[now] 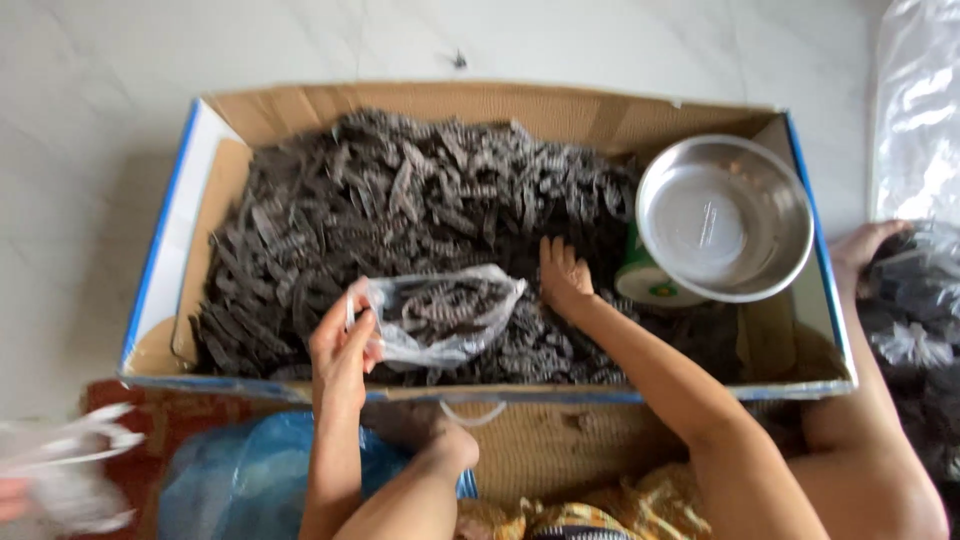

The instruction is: The person sits on the floor and repeatedly scoops dried snakeskin pieces from a large cardboard box into small plastic bags. They then weigh the filled bags on a scale, tie them shut, and place them aside before repeating the process.

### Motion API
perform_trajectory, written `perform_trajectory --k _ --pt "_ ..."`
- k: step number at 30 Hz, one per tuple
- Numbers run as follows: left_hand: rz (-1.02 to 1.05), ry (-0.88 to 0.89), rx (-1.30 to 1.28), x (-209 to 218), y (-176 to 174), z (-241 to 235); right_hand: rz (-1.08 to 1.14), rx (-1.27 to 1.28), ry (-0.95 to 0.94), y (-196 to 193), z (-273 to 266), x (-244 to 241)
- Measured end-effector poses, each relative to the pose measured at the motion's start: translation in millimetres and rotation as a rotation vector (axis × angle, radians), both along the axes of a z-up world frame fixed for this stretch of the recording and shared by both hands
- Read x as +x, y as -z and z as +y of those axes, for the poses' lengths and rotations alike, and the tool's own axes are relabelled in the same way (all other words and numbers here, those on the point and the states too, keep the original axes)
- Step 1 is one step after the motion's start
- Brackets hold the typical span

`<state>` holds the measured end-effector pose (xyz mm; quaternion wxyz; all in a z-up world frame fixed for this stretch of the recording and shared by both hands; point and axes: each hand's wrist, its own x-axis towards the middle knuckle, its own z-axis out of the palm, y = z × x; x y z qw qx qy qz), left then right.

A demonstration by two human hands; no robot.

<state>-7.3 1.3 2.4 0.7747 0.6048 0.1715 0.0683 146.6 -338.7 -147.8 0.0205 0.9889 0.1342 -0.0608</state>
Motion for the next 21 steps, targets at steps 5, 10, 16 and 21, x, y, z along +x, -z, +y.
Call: perform_trajectory --k 5,10,16,21 --pt "-0.008 0.003 -0.026 1 5 1 -0.097 -0.073 -0.088 31 16 14" --pt "0.001 0.007 0.007 0 10 4 0.095 0.030 0.040 24 20 10" --pt "-0.007 0.009 -0.047 0 5 0 0.269 0.061 0.122 9 14 10" --pt "0.040 -0.017 -0.085 0 10 -7 0.319 0.063 0.141 10 -5 13"
